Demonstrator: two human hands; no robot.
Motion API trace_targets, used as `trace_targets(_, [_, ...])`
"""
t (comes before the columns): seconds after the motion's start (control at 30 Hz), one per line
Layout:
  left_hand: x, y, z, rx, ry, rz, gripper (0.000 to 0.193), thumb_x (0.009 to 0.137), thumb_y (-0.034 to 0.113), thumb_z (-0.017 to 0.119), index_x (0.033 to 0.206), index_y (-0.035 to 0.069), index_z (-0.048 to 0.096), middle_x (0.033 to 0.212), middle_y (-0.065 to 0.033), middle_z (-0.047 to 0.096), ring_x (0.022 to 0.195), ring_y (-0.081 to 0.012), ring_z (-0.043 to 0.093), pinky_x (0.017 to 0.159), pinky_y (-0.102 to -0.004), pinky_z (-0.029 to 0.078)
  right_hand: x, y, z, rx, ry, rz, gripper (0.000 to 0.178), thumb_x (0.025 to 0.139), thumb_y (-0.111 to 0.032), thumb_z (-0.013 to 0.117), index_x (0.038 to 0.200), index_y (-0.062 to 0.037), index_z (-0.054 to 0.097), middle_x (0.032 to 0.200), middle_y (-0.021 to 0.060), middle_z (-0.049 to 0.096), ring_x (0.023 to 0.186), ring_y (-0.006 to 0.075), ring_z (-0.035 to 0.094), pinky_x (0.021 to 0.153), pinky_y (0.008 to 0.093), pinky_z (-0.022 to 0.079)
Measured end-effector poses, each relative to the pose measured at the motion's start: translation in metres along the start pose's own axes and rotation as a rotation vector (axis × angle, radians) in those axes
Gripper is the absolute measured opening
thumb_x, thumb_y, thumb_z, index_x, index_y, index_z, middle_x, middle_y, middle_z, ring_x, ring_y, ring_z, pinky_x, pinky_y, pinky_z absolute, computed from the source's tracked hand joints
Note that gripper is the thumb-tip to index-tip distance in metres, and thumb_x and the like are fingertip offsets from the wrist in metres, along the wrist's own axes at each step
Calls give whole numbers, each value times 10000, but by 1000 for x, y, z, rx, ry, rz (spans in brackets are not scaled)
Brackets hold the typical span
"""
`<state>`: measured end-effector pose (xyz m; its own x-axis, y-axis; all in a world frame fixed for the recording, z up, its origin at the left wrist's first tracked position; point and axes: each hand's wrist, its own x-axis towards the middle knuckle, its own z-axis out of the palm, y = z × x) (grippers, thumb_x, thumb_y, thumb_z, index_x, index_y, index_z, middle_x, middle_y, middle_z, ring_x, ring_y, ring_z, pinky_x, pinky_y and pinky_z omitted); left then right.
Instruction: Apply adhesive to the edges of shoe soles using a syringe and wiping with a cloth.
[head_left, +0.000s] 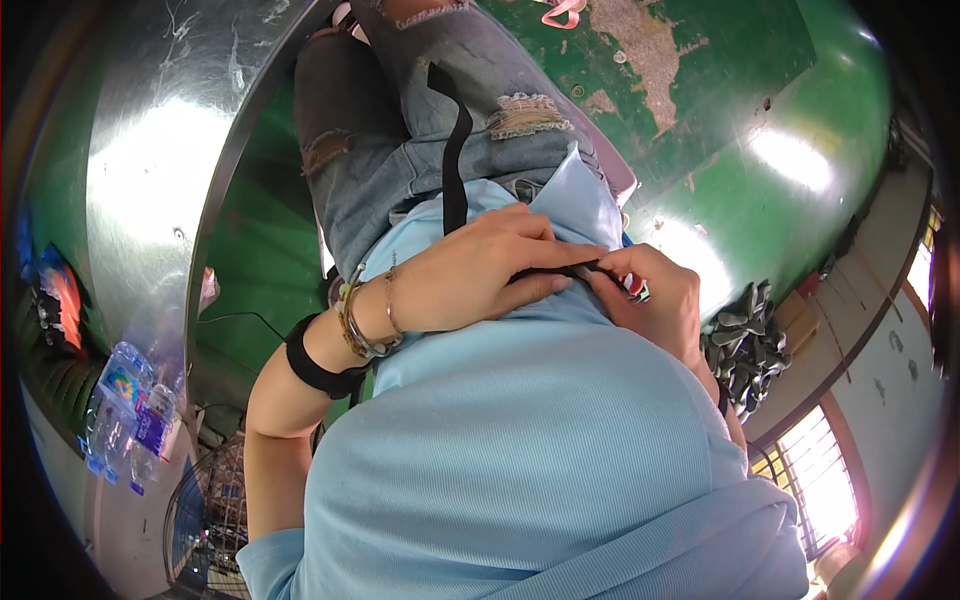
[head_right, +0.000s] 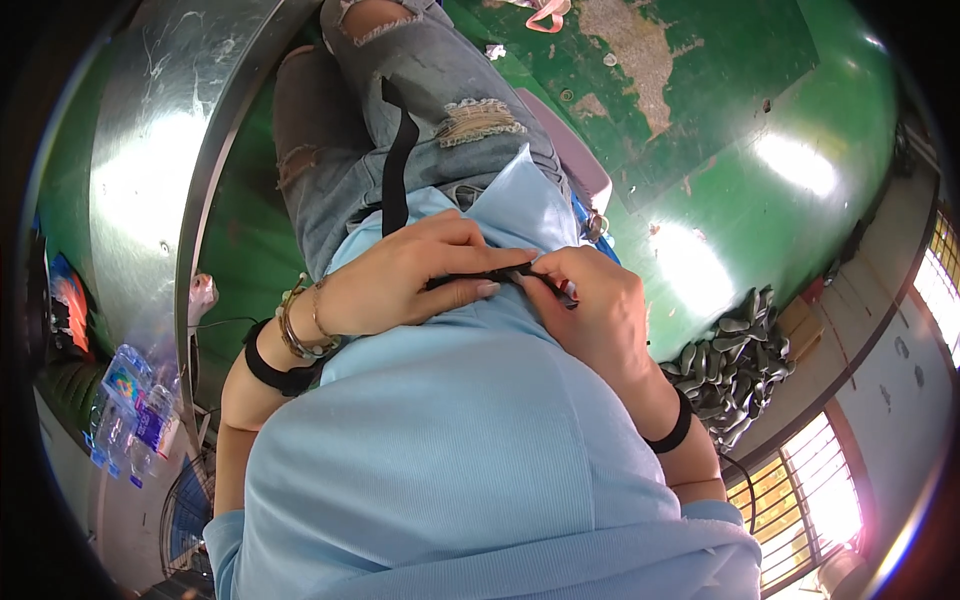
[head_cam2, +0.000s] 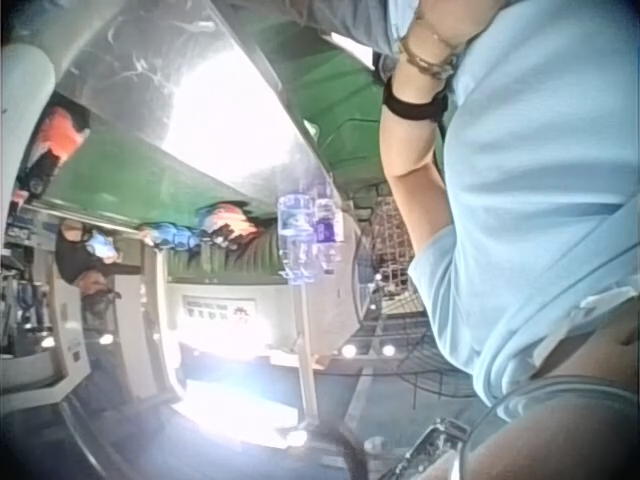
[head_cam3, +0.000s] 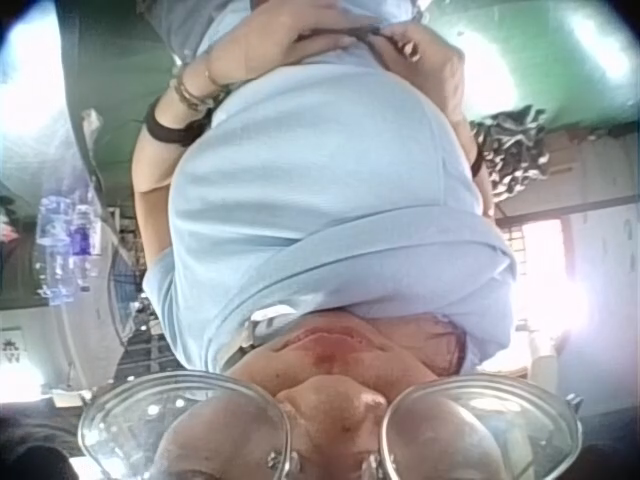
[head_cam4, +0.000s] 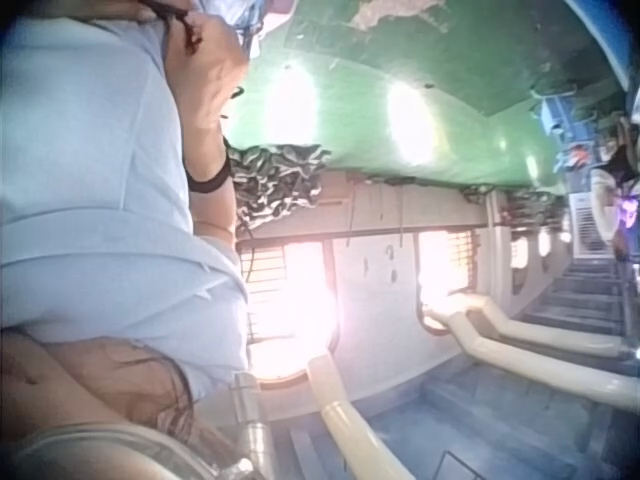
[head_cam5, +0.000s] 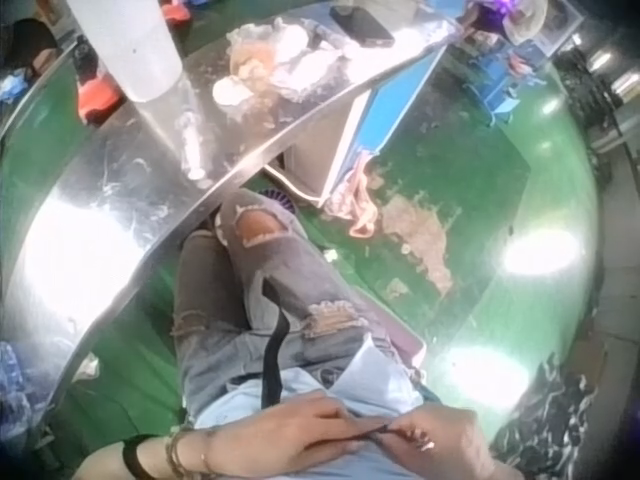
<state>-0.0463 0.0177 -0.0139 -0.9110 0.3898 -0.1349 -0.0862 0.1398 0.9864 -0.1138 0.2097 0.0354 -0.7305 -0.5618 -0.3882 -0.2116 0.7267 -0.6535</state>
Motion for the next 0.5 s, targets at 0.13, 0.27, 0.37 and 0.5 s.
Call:
trace_targets(0.13, [-1, -3, 1, -104, 22, 36, 378, 843, 137, 585, 1216, 96, 543, 798, -53, 540, 805, -198, 486, 769, -305, 402, 6, 3, 0, -68, 9, -262, 163, 662, -32, 740, 752, -26, 604, 638, 69, 585, 563, 171, 585, 499, 256, 457])
trace_targets(0.27, [-1, -4, 0, -112, 51, 54, 380, 840, 132, 587, 1218, 121, 549, 811, -46, 550, 807, -193, 486, 768, -305, 402, 4, 2, 0, -9, 1, -107, 190, 658, -33, 748, 726, -26, 571, 623, 39, 573, 566, 155, 581, 494, 249, 455])
trace_targets(0.37, [-1, 0, -3, -91, -33, 25, 365, 838, 130, 589, 1202, 138, 564, 823, -42, 561, 809, -192, 488, 771, -302, 404, 5, -6, -7, 53, -82, 100, 245, 658, -25, 747, 775, -23, 531, 639, 30, 564, 572, 154, 579, 493, 249, 453])
trace_targets(0.5, [-1, -1, -2, -93, -30, 30, 330, 834, 147, 597, 1164, 142, 590, 829, -39, 573, 805, -190, 492, 769, -298, 411, 8, 14, 3, 128, -42, -179, 315, 664, 4, 732, 835, -22, 469, 724, 41, 550, 583, 157, 576, 501, 251, 458])
